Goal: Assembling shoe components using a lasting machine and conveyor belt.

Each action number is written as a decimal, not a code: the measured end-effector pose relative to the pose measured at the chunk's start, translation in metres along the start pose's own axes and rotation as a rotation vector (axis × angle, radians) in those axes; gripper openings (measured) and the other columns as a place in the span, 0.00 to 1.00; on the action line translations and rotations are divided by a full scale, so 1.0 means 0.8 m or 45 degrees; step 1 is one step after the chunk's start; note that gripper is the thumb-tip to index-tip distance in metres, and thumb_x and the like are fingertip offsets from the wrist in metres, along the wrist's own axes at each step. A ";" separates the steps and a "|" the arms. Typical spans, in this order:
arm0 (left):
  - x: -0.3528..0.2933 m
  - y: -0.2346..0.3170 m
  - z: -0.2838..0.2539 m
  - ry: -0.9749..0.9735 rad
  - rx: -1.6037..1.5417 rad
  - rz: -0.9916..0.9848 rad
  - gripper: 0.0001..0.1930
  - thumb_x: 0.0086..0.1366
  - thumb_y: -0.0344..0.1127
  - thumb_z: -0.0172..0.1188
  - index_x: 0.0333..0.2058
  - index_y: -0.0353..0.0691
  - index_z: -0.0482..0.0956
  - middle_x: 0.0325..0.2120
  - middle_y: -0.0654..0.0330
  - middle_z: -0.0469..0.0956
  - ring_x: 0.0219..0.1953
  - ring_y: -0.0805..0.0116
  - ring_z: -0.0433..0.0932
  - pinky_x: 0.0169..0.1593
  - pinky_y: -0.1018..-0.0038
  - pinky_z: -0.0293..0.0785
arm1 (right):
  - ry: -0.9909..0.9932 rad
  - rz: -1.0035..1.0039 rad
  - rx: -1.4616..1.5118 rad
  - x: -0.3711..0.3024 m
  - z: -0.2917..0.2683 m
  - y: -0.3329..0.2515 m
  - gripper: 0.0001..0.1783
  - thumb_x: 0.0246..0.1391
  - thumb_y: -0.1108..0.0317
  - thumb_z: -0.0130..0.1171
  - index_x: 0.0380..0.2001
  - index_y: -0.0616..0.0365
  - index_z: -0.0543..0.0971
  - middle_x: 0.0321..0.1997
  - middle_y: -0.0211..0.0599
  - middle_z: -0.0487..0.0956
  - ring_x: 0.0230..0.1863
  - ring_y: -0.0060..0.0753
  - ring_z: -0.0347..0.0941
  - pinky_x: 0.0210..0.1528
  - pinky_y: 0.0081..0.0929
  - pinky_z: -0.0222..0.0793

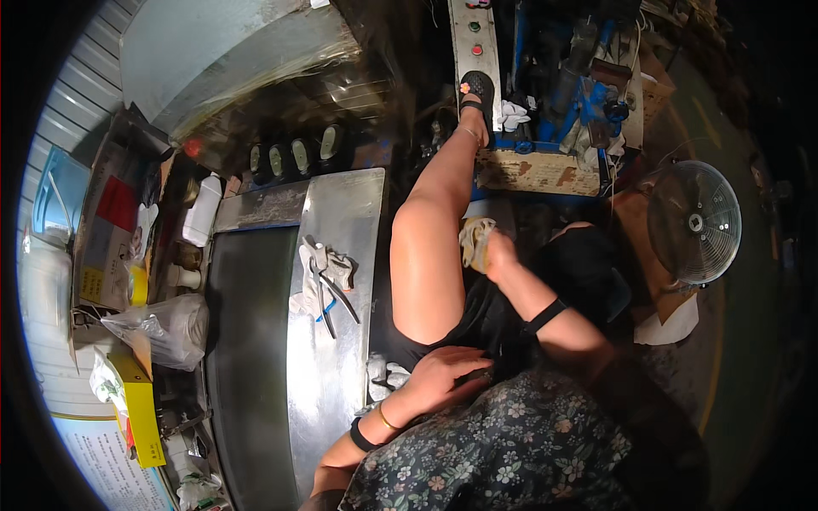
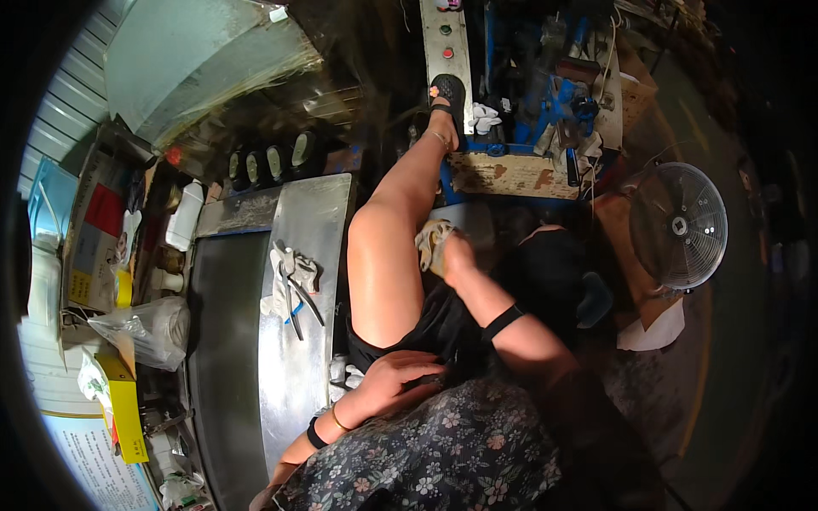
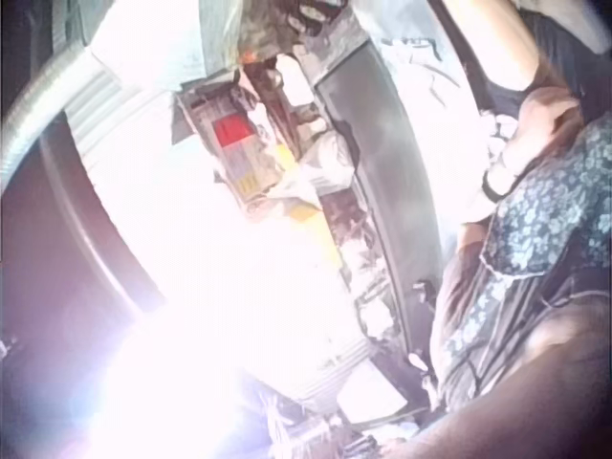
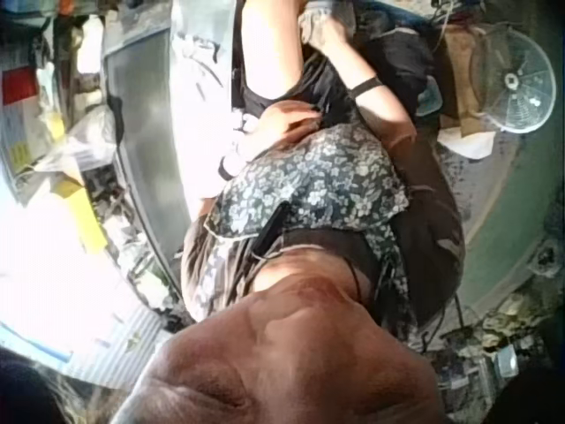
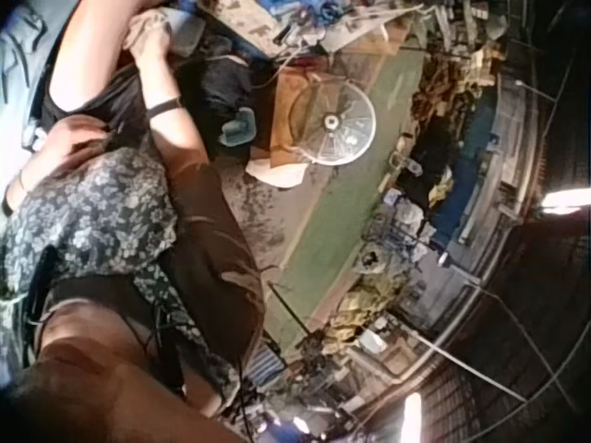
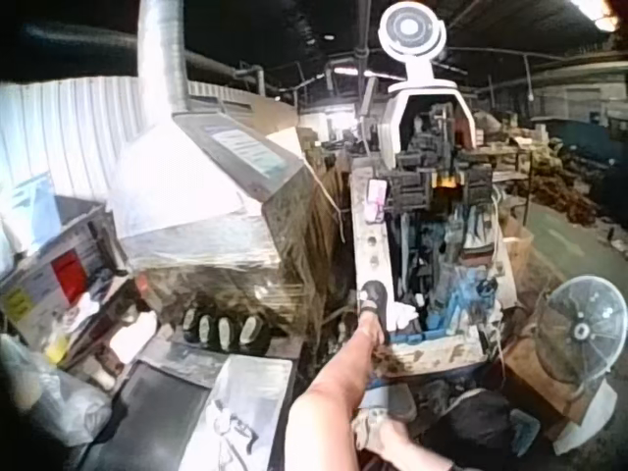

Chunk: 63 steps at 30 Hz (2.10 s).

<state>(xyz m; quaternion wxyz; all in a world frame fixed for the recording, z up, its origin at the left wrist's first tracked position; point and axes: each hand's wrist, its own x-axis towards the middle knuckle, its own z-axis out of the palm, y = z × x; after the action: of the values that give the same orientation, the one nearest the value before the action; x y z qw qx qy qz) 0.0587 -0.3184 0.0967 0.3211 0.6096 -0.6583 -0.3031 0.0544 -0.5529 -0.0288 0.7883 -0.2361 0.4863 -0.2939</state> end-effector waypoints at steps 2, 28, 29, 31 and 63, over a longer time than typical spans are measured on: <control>0.005 -0.005 0.001 -0.001 -0.014 0.052 0.15 0.57 0.38 0.65 0.43 0.41 0.82 0.42 0.53 0.80 0.46 0.54 0.79 0.51 0.64 0.74 | 0.021 -0.059 -0.573 -0.028 0.004 0.017 0.26 0.65 0.53 0.40 0.50 0.65 0.73 0.50 0.47 0.77 0.50 0.39 0.75 0.49 0.39 0.70; 0.007 -0.001 -0.006 0.062 -0.059 0.123 0.22 0.54 0.35 0.66 0.48 0.36 0.77 0.43 0.50 0.79 0.46 0.50 0.77 0.51 0.63 0.73 | -1.755 -0.042 -2.442 -0.099 -0.102 0.081 0.23 0.60 0.53 0.46 0.48 0.57 0.79 0.50 0.46 0.79 0.52 0.43 0.76 0.51 0.38 0.70; 0.005 -0.001 -0.007 0.066 -0.039 0.162 0.22 0.54 0.35 0.66 0.48 0.36 0.77 0.43 0.50 0.79 0.46 0.50 0.77 0.51 0.63 0.73 | -1.767 -0.041 -2.430 -0.101 -0.105 0.080 0.23 0.60 0.53 0.46 0.48 0.57 0.79 0.50 0.45 0.79 0.52 0.43 0.76 0.50 0.38 0.70; 0.000 0.000 -0.011 0.221 -0.126 0.215 0.23 0.54 0.38 0.66 0.48 0.34 0.77 0.44 0.49 0.78 0.48 0.50 0.77 0.53 0.63 0.72 | -1.783 -0.025 -2.420 -0.105 -0.113 0.076 0.23 0.60 0.53 0.46 0.48 0.57 0.79 0.50 0.45 0.79 0.51 0.43 0.76 0.50 0.38 0.70; 0.005 -0.012 -0.002 0.265 0.012 -0.090 0.13 0.63 0.37 0.59 0.42 0.35 0.80 0.35 0.51 0.81 0.39 0.53 0.80 0.43 0.65 0.75 | -1.680 -0.078 -2.357 -0.083 -0.104 0.045 0.16 0.53 0.64 0.54 0.41 0.61 0.80 0.45 0.42 0.82 0.48 0.39 0.77 0.49 0.37 0.71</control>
<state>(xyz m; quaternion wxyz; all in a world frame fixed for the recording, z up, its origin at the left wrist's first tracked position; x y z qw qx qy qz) 0.0655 -0.3235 0.0899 0.3740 0.6620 -0.6010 -0.2462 -0.0357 -0.4881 -0.0455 0.4057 -0.8481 0.0006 0.3408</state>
